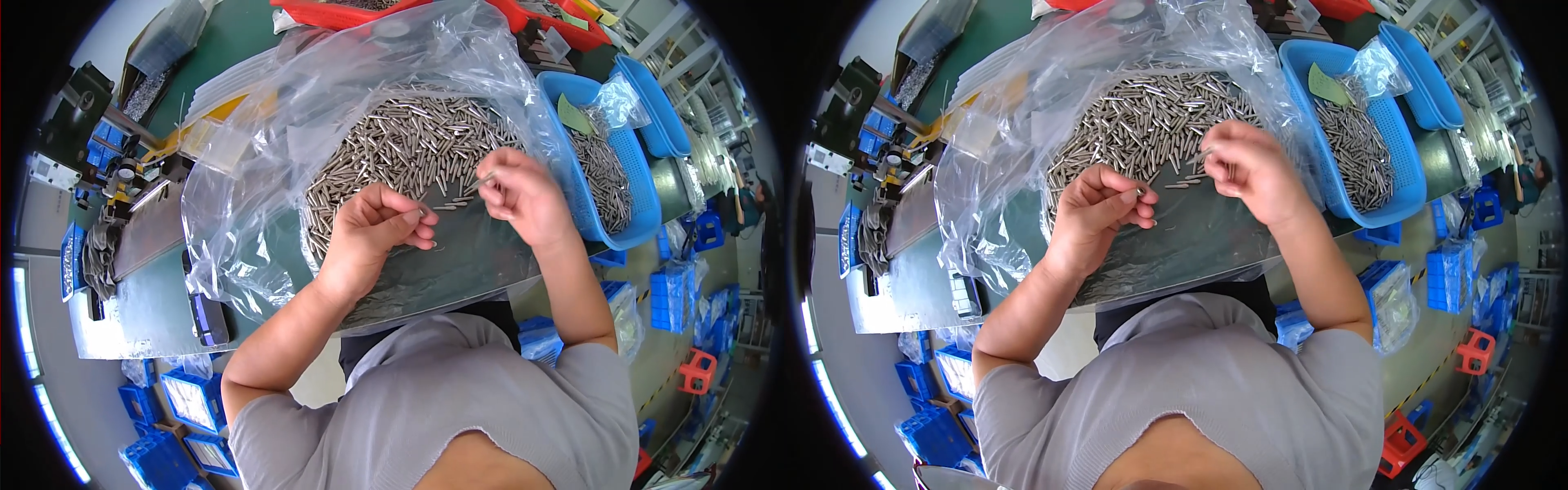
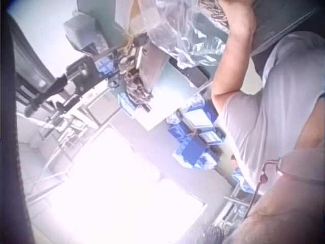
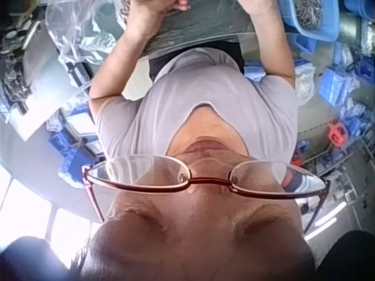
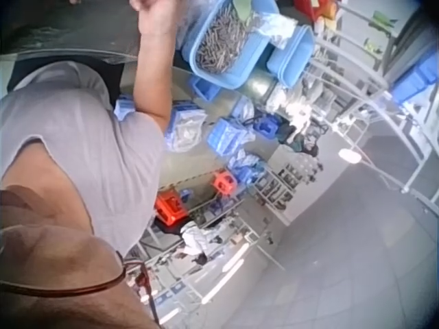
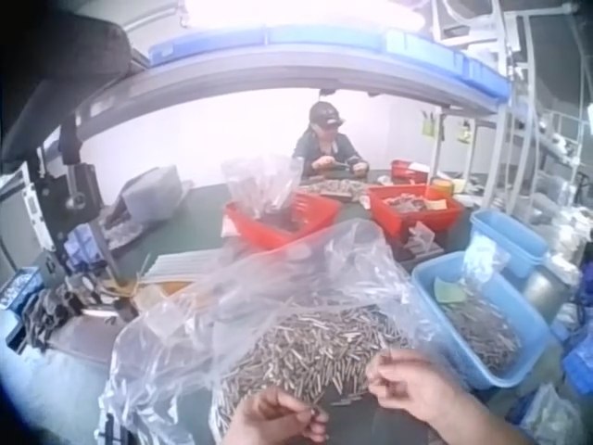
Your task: Inspecting and sorting small metal pins on a factory workbench.
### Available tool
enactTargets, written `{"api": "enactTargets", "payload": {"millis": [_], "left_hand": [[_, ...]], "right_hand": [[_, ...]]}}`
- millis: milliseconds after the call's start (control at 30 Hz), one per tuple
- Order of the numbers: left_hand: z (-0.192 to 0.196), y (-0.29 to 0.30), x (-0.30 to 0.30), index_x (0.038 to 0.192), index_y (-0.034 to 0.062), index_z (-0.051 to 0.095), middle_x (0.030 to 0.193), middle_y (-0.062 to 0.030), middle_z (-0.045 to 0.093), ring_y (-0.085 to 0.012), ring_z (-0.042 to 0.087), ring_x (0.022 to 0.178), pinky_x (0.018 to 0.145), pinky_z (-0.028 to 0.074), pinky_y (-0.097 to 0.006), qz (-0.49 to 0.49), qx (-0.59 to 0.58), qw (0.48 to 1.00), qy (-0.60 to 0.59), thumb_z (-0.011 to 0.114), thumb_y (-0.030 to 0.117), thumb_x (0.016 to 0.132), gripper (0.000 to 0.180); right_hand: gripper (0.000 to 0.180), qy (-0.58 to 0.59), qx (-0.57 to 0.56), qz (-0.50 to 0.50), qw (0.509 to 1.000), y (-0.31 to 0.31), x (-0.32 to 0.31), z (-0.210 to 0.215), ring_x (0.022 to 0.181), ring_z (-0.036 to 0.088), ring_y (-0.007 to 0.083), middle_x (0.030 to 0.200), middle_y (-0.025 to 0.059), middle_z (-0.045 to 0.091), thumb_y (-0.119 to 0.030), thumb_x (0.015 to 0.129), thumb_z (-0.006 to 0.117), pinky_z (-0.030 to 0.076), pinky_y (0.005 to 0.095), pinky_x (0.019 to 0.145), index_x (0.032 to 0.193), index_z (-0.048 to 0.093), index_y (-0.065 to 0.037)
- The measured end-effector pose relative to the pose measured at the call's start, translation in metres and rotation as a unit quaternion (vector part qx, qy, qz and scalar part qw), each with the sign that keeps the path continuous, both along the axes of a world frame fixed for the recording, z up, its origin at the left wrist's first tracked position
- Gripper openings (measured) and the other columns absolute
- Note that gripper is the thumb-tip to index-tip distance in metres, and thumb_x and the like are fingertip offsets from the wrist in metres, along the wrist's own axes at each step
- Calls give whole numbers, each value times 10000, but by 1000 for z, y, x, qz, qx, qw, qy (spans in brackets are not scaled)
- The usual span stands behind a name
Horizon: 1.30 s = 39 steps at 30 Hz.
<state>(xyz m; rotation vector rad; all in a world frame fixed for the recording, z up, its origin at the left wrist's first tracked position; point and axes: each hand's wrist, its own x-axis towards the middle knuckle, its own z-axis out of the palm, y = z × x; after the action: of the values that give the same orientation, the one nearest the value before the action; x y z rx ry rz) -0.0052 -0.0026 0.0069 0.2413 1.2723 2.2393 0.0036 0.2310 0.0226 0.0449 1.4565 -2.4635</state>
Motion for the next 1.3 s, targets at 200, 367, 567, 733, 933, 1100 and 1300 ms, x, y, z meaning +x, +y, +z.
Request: {"api": "enactTargets", "payload": {"millis": [200,367,567,733,933,1100,1300], "left_hand": [[2,1,0,913,-31,530,895,-160,643,-195,641,757,701,554,-314,16,-7,1000,-19,526,-22,876,38],[2,1,-2,918,-30,529,900,-161,642,-195,642,771,705,557,-322,22,15,999,-21,523,-22,879,40],[3,0,-2,924,-31,526,903,-165,644,-195,642,774,708,558,-319,19,18,999,-22,523,-27,877,47],[2,0,-2,922,-33,524,907,-166,642,-195,642,771,708,558,-320,17,18,999,-21,525,-25,876,47],[1,0,-1,938,-14,528,903,-172,642,-202,645,773,705,555,-329,2,2,1000,-10,516,-12,880,59],[-3,1,-1,937,-22,532,890,-163,641,-202,647,762,700,554,-324,-23,-18,1000,-7,517,-17,877,61],[0,3,0,925,-32,538,884,-162,642,-200,647,741,685,547,-305,-34,-47,998,-1,527,-27,867,59]], "right_hand": [[127,-34,58,50,996,16,0,-3,579,463,59,712,-4,515,-98,835,543,365,210,482,925,561,-10],[105,209,487,44,847,-8,8,-4,558,420,79,656,-27,469,-38,764,661,353,235,519,866,637,-47],[140,371,620,25,691,-18,5,-14,632,566,244,733,65,529,-93,710,697,449,362,559,840,645,-90],[112,422,637,25,644,-23,8,-15,672,587,253,719,55,519,-148,739,676,469,364,560,782,597,-81],[113,370,563,0,739,-19,8,-10,643,581,246,744,66,552,-92,759,663,460,340,559,801,566,-51],[113,329,497,21,803,-17,9,10,624,554,225,735,74,545,-73,777,649,441,324,557,799,544,-35],[74,350,489,62,797,-21,12,14,593,464,127,713,35,475,-27,797,622,380,271,532,813,551,-13]]}}
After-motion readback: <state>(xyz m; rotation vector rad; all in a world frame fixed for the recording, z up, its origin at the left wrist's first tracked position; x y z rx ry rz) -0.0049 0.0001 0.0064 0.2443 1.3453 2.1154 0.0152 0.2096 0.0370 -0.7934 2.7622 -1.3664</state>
